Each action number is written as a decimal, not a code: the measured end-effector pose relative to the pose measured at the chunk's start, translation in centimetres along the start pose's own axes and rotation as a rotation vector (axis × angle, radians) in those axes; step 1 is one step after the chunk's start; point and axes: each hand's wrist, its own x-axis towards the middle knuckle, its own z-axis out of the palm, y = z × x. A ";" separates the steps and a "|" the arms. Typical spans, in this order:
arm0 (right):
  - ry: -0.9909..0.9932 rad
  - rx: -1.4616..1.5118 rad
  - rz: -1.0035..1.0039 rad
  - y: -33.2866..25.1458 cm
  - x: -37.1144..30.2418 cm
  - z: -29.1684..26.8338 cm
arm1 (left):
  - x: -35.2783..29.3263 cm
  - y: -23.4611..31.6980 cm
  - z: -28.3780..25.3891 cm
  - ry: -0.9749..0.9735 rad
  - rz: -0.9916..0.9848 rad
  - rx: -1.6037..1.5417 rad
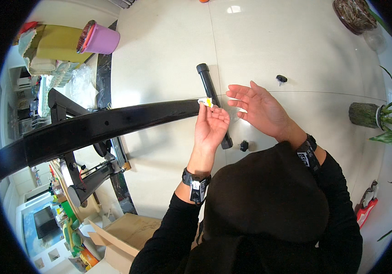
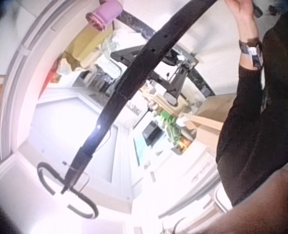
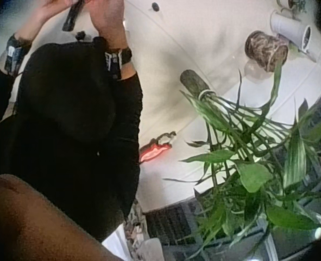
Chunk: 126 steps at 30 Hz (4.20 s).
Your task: The person assembles a black metal frame by connecting a long curved bar to a rectangular base. They then open a small plastic bag, remove small hardware pieces, and place them on the floor. The person briefly walks to a nearby table and picks up a white object before returning to the assembly area.
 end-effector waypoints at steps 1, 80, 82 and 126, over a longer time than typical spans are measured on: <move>0.000 0.007 0.000 0.1 0.0 0.0 | -0.1 -0.1 0.0 0.018 0.006 0.028; 0.127 -0.778 -0.212 1.5 1.9 -1.4 | -0.4 -0.2 0.6 -0.097 0.463 1.214; 0.139 -0.796 -0.207 1.4 1.8 -1.4 | -0.3 -0.2 0.6 -0.106 0.457 1.216; 0.173 -0.730 -0.293 -1.0 2.0 -2.5 | 0.4 2.3 0.9 -0.361 0.238 0.885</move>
